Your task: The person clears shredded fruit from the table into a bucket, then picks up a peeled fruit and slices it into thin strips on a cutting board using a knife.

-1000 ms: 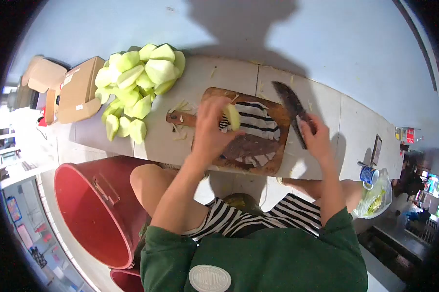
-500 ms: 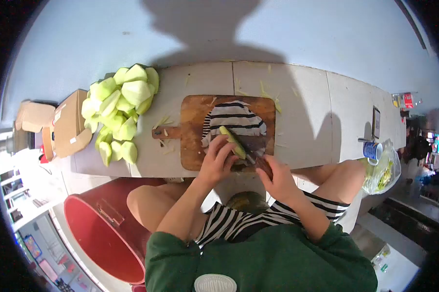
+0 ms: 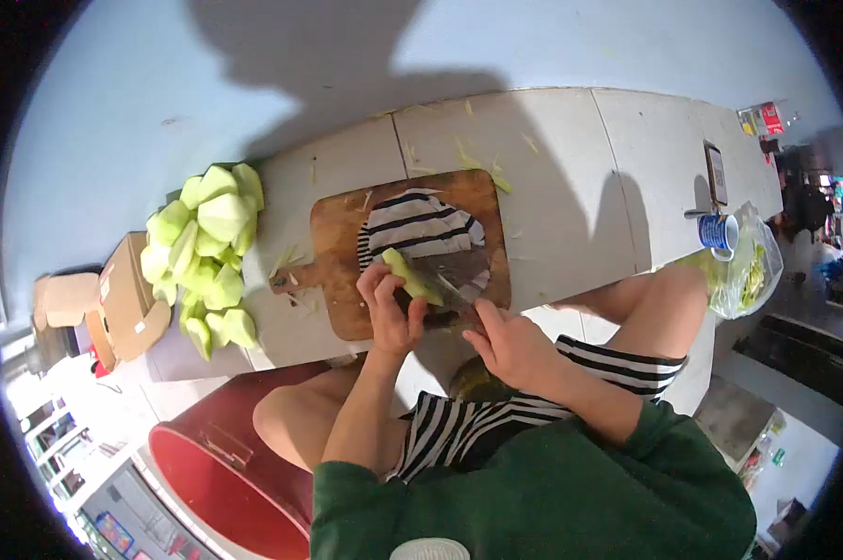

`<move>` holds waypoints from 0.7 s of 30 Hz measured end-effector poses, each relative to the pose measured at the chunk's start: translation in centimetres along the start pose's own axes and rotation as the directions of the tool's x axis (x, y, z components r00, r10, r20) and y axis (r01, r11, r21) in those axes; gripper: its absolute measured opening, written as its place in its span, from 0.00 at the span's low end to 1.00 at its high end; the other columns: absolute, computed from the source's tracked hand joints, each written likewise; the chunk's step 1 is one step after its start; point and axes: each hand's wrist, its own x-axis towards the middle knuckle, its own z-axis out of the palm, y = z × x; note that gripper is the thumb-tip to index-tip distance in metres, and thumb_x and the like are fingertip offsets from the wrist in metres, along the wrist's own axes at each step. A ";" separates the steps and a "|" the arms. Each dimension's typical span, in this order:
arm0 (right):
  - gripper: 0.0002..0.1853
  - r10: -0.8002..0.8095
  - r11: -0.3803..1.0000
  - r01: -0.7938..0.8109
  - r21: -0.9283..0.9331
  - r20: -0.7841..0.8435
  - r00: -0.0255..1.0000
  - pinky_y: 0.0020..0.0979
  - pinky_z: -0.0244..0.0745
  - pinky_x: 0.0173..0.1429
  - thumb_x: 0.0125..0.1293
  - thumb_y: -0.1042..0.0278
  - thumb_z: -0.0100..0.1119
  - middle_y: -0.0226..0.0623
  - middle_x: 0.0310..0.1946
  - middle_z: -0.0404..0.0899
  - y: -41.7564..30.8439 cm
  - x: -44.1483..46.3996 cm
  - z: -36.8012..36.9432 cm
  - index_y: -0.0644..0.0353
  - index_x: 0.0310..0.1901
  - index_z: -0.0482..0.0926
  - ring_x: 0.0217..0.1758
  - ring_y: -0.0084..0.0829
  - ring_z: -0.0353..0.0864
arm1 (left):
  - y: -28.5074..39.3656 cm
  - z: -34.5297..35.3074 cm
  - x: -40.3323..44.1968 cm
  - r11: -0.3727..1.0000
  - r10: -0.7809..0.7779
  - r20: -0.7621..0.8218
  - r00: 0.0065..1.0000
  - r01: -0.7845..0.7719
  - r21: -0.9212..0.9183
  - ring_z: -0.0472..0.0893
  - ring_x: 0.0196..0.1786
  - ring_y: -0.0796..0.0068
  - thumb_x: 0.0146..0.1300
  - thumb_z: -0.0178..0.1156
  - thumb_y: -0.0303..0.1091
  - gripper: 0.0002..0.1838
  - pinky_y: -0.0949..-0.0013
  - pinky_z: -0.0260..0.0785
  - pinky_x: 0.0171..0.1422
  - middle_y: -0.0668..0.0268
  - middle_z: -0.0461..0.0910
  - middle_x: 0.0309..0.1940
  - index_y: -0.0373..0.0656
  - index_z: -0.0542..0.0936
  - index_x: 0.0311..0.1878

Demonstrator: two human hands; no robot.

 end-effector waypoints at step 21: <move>0.16 0.038 0.988 -0.007 -0.153 0.205 0.978 0.45 0.78 0.22 0.72 0.59 0.58 0.48 0.24 0.78 -3.6 0.7 -5.1 0.62 0.45 0.67 0.20 0.51 0.81 | -1.7 0.6 -0.4 1.000 -0.022 -0.005 1.000 0.022 -0.010 0.69 0.52 0.51 0.66 0.59 0.56 0.29 0.52 0.67 0.56 0.47 0.64 0.56 0.41 0.75 0.59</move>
